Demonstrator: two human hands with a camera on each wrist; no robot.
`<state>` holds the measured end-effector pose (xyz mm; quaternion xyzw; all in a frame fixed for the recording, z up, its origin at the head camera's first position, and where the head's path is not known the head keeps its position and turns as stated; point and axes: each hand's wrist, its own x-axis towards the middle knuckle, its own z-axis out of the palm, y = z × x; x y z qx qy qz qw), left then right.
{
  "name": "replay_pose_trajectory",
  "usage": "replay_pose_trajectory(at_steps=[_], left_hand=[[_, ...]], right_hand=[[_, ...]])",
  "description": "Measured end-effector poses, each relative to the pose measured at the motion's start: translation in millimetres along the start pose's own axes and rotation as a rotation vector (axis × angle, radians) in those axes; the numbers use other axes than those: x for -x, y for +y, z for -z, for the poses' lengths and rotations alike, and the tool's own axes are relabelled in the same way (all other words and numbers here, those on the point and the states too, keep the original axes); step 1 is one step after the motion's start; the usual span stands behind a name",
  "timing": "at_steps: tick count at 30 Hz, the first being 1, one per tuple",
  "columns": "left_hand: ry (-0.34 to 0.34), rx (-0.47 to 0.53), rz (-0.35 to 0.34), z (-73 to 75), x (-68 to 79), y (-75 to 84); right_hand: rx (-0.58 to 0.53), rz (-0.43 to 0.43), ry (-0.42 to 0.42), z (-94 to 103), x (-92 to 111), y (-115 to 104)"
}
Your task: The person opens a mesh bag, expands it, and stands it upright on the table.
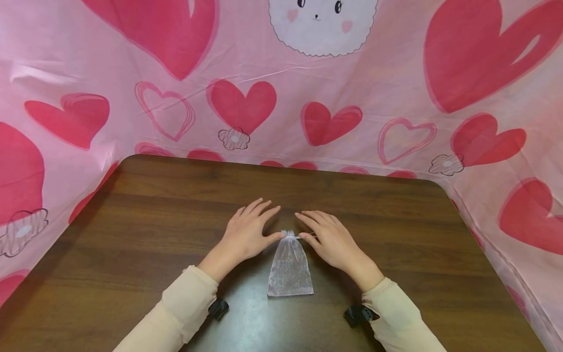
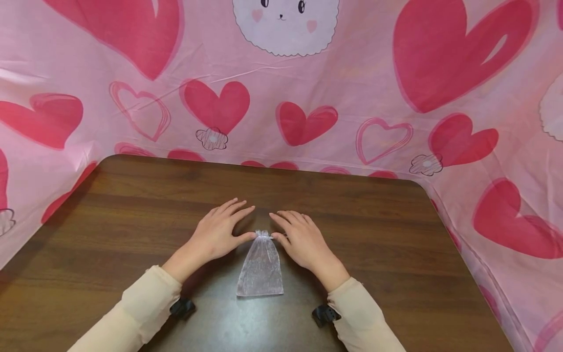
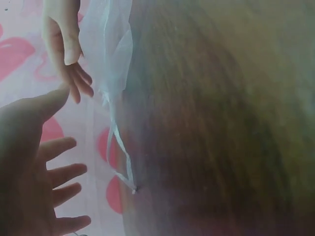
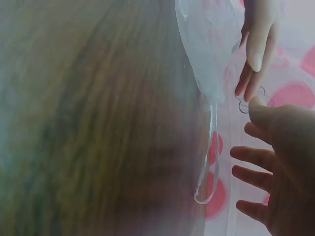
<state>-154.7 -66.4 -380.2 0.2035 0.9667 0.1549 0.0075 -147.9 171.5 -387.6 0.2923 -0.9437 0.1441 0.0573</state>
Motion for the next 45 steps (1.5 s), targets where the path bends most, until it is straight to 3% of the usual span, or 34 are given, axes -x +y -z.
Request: replay_pose_trajectory(at_steps=[15, 26, 31, 37, 45], left_hand=[[-0.005, 0.113, -0.016, -10.6, -8.8, 4.6], [-0.057, 0.152, 0.002, -13.7, -12.0, 9.5], [-0.066, 0.183, 0.015, -14.9, -11.6, 11.4], [-0.084, 0.294, 0.012, -15.9, -8.2, 13.0], [0.020, 0.400, -0.006, -11.3, 0.7, 17.2]], right_hand=[[-0.124, -0.038, -0.043, -6.0, -9.3, -3.6], [-0.160, -0.106, -0.142, -7.9, -13.8, -10.5], [-0.167, -0.114, -0.134, -9.3, -13.4, -11.4], [-0.180, -0.163, -0.110, -8.6, -11.2, -15.2], [-0.330, -0.221, -0.004, -2.0, -2.2, -25.5]])
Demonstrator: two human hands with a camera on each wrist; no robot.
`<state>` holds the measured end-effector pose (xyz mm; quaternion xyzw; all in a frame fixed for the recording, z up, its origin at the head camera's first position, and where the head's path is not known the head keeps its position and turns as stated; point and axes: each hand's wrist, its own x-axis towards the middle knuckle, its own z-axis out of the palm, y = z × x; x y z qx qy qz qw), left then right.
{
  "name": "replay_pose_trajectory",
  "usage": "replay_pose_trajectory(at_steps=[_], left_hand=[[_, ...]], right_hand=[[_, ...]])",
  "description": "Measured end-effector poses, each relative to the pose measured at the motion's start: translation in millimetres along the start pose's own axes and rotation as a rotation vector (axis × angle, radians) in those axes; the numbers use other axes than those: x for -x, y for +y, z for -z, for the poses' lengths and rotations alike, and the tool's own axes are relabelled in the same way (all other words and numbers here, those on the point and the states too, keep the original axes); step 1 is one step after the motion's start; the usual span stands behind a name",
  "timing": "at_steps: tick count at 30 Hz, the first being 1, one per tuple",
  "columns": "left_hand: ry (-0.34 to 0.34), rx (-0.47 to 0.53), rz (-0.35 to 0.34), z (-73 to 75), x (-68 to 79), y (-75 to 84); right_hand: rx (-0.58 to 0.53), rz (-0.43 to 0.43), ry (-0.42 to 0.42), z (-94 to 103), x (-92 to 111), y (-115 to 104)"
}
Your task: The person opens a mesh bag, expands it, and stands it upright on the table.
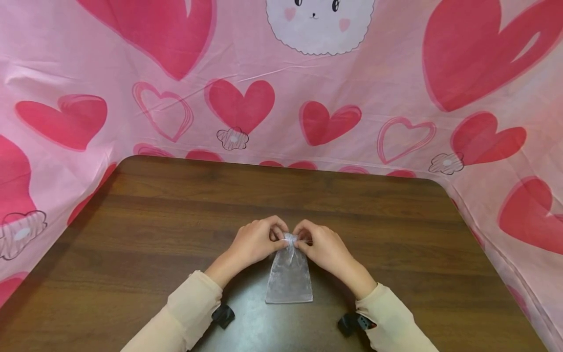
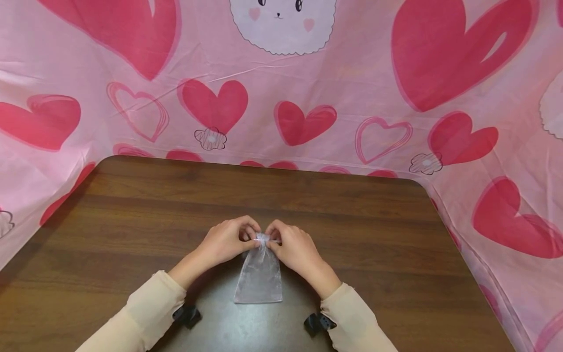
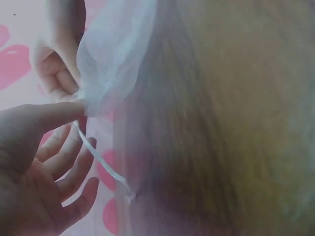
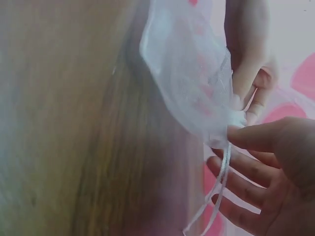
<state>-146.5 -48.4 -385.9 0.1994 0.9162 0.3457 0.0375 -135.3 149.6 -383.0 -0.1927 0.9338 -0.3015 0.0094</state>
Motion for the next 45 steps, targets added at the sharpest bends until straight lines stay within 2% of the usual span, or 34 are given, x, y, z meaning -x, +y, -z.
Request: replay_pose_trajectory(at_steps=[5, 9, 12, 23, 28, 33, 38, 45], left_hand=[[0.073, 0.037, -0.009, 4.1, 7.7, 4.4], [0.126, 0.051, -0.006, 6.8, 13.4, 7.5], [0.161, 0.068, -0.014, 8.8, 17.8, 10.1], [0.288, 0.082, -0.096, 11.9, 29.9, 18.2], [0.320, 0.118, -0.092, 12.1, 33.7, 21.0], [0.317, 0.198, -0.040, 13.5, 37.7, 22.5], [0.298, 0.234, -0.002, 14.3, 41.3, 24.5], [0.272, 0.267, -0.045, 14.1, 44.1, 28.9]], right_hand=[[-0.213, 0.042, 0.068, 1.6, 4.5, -1.5], [-0.381, 0.008, 0.116, 4.8, 7.3, -6.8], [-0.444, -0.028, 0.138, 7.5, 9.7, -10.8], [-0.449, -0.115, 0.144, 9.6, 16.9, -15.7], [-0.481, -0.129, 0.185, 12.1, 20.3, -18.7], [-0.479, -0.133, 0.233, 13.2, 24.4, -21.1], [-0.455, -0.117, 0.262, 15.1, 28.5, -25.0], [-0.406, -0.026, 0.286, 17.0, 33.7, -29.1]])
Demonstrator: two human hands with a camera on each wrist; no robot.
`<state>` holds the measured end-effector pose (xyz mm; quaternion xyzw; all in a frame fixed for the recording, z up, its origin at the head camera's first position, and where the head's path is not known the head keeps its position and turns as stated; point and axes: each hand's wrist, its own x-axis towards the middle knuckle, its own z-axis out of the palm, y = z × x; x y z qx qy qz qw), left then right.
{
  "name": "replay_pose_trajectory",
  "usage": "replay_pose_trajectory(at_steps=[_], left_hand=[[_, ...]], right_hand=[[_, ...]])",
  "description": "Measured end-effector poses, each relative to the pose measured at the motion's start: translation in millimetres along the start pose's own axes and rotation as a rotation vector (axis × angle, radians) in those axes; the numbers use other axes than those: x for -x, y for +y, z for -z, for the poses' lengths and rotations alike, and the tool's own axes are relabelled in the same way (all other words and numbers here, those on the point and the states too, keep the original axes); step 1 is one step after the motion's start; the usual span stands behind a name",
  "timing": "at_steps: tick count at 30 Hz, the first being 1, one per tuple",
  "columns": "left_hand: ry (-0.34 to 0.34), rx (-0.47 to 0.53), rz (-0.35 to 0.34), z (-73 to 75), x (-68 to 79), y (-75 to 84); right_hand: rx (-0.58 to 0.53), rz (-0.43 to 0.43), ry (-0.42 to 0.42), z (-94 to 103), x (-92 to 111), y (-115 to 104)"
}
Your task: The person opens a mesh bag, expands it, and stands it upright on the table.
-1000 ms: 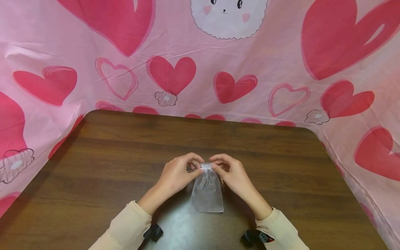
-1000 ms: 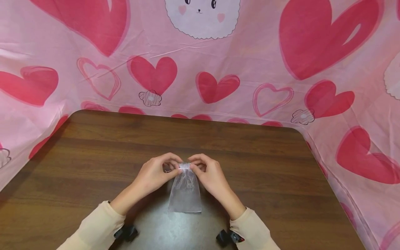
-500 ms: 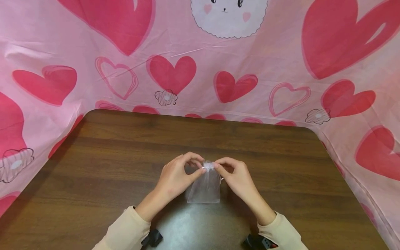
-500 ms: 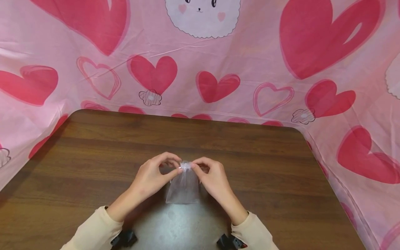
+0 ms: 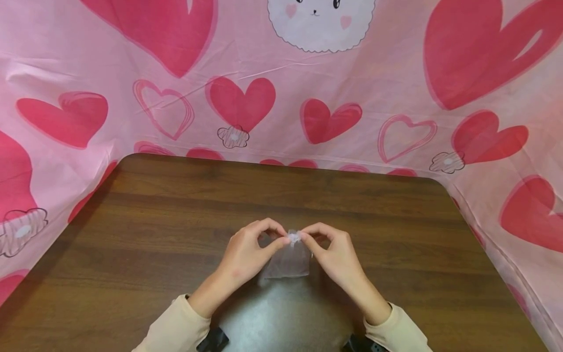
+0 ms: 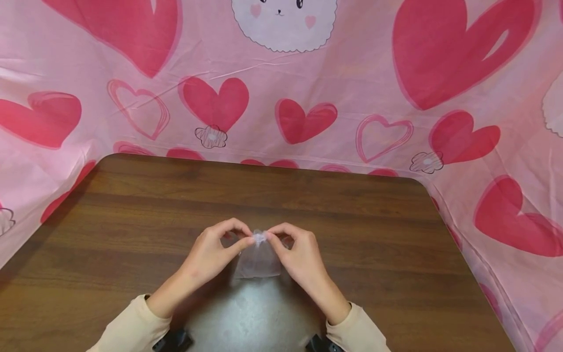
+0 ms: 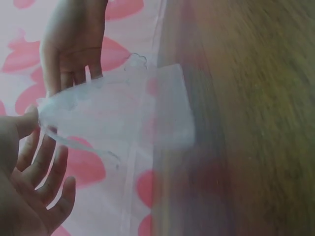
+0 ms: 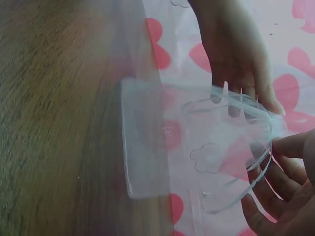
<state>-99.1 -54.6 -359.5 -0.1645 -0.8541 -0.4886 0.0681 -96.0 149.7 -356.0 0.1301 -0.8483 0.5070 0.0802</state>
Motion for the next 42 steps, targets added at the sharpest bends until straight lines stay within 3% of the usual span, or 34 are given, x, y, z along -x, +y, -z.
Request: replay_pose_trajectory(at_steps=[11, 24, 42], left_hand=[[0.023, 0.008, -0.068, 4.4, 1.3, -0.4], [0.000, -0.026, -0.023, 9.6, 1.9, -3.9], [-0.012, -0.057, 0.033, 16.2, 1.7, -6.8]], right_hand=[[0.027, 0.098, 0.012, 1.1, 5.0, -4.3], [0.116, 0.189, 0.041, 4.8, 7.6, -2.5], [0.165, 0.195, 0.082, 16.1, 7.6, 4.5]])
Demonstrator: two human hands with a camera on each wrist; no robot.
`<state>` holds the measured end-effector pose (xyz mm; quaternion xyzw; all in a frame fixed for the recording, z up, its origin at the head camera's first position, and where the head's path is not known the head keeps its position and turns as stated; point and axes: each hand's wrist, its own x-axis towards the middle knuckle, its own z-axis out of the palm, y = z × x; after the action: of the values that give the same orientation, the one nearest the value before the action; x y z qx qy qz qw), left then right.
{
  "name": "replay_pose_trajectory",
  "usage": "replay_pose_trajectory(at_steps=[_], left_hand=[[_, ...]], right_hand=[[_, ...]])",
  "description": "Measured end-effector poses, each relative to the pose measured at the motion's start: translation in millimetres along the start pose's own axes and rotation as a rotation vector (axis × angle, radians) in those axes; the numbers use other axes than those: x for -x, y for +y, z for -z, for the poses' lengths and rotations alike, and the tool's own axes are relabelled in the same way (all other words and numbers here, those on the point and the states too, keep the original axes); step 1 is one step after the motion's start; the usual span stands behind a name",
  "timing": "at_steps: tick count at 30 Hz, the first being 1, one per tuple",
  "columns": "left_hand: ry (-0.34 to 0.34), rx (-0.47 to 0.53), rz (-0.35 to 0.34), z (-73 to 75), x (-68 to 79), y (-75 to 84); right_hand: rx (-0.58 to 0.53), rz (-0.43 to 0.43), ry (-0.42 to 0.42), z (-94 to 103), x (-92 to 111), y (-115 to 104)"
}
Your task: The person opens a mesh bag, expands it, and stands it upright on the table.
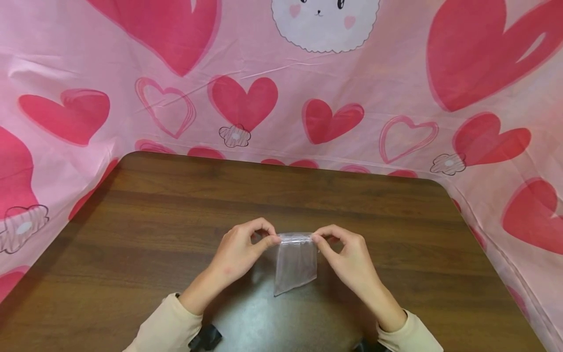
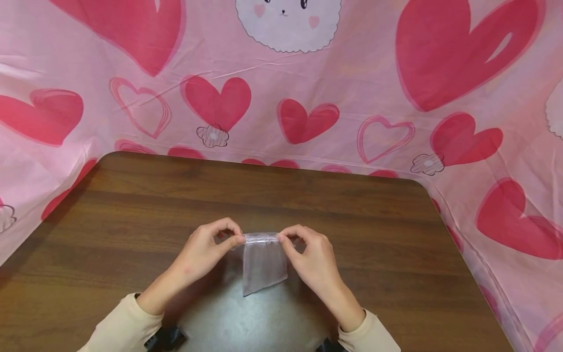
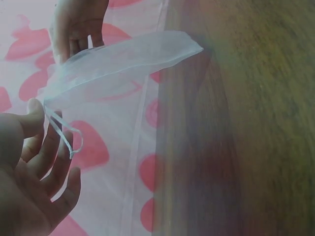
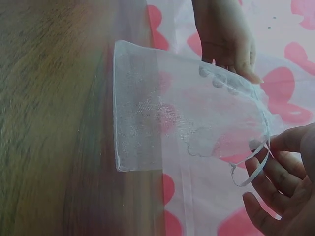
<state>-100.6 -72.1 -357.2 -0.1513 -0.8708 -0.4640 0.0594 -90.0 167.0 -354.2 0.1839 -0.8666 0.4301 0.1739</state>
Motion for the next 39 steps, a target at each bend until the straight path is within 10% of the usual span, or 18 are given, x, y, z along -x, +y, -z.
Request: replay_pose_trajectory(at_steps=[15, 39], left_hand=[[-0.113, -0.091, 0.011, 9.0, -4.4, -1.7], [-0.077, -0.074, 0.005, 21.3, -3.7, -7.3]], right_hand=[[0.090, 0.104, -0.091, 10.8, -2.9, 1.6], [0.219, 0.252, -0.065, 22.2, -4.1, 10.0]])
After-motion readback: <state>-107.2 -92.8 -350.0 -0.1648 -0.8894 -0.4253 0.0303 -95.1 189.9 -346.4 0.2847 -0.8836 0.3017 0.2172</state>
